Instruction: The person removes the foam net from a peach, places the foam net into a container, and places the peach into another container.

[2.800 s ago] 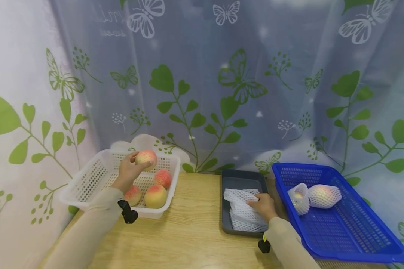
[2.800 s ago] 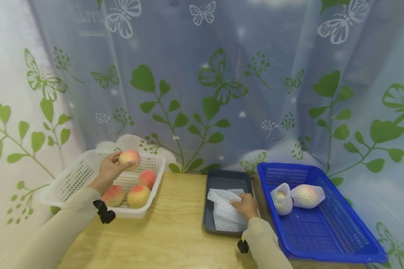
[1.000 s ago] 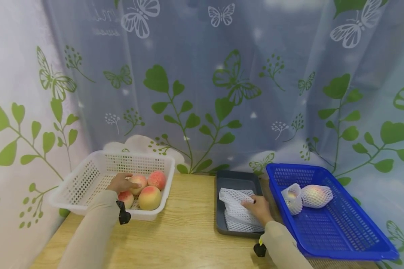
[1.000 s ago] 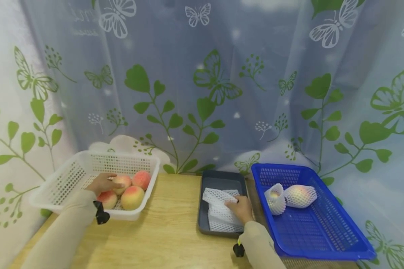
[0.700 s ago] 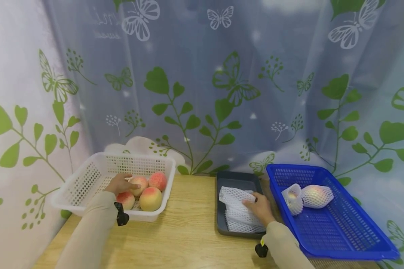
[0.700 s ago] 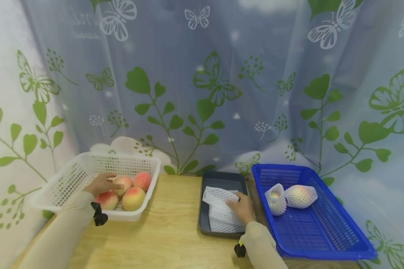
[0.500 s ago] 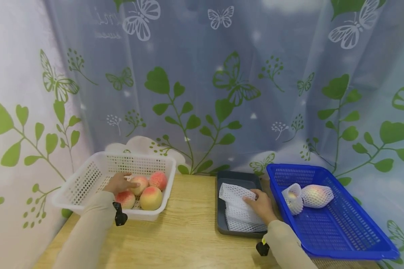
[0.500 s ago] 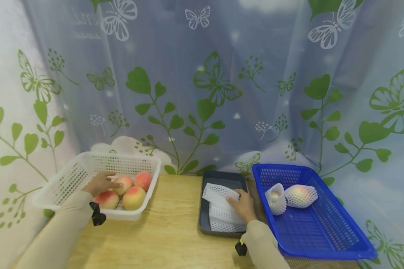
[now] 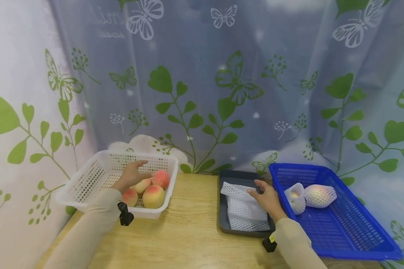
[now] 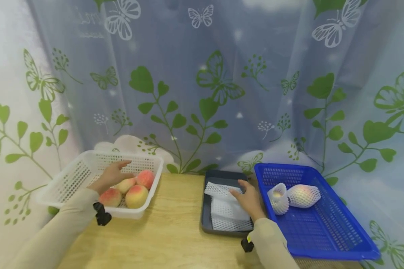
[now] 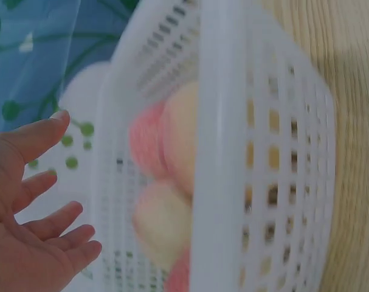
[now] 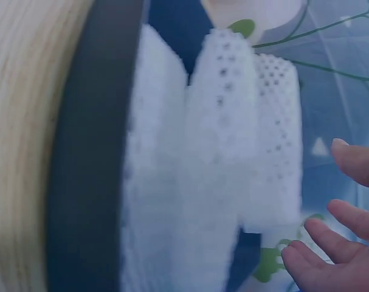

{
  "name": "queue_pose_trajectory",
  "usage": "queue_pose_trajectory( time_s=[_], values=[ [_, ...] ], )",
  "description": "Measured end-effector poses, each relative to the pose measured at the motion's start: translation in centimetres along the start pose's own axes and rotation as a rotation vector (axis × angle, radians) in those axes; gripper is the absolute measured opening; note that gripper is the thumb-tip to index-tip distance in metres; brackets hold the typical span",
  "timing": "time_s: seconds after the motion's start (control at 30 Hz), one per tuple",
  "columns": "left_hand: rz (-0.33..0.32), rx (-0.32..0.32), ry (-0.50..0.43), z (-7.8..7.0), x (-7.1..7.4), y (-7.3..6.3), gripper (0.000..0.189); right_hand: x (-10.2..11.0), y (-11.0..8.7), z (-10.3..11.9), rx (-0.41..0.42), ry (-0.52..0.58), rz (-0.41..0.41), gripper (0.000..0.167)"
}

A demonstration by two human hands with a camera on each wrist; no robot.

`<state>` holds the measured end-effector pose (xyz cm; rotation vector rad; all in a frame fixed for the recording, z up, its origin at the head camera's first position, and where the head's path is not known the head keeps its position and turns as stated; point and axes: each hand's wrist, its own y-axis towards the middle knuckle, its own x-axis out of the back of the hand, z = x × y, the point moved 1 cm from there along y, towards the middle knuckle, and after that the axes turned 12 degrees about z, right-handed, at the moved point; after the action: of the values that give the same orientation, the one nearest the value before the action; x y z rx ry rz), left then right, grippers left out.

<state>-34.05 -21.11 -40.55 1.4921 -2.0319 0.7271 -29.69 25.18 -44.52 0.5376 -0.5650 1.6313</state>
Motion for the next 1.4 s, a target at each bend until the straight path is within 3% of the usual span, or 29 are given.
queue_pose_trajectory(
  time_s=[0.3,0.47,0.67,0.87,1.1,1.27,1.4],
  values=[
    [0.054,-0.127,-0.106,-5.1,-3.2,0.4,0.066,3.0,-0.7,1.5,0.048,0.001,-0.019,0.066],
    [0.048,-0.197,-0.144,-7.2,-6.2,0.8,0.062,4.9,-1.7,1.8,0.073,0.005,-0.031,0.068],
    [0.084,-0.220,-0.262,-9.4,-9.9,1.0,0.060,7.3,-3.0,1.5,0.059,-0.003,-0.037,0.074],
    [0.157,-0.272,-0.338,-11.8,-13.7,1.2,0.057,9.6,-4.0,0.0,0.008,-0.034,-0.082,0.077],
    [0.281,-0.286,-0.471,-15.0,-18.3,1.5,0.055,11.9,-4.5,-2.5,-0.040,-0.018,-0.099,0.078],
    [0.312,-0.303,-0.494,-17.2,-21.4,1.1,0.054,12.7,-4.9,-4.3,-0.053,-0.031,-0.110,0.076],
    [0.308,-0.285,-0.544,-18.4,-23.8,0.8,0.051,13.2,-5.3,-5.5,-0.070,-0.064,-0.073,0.074]
  ],
)
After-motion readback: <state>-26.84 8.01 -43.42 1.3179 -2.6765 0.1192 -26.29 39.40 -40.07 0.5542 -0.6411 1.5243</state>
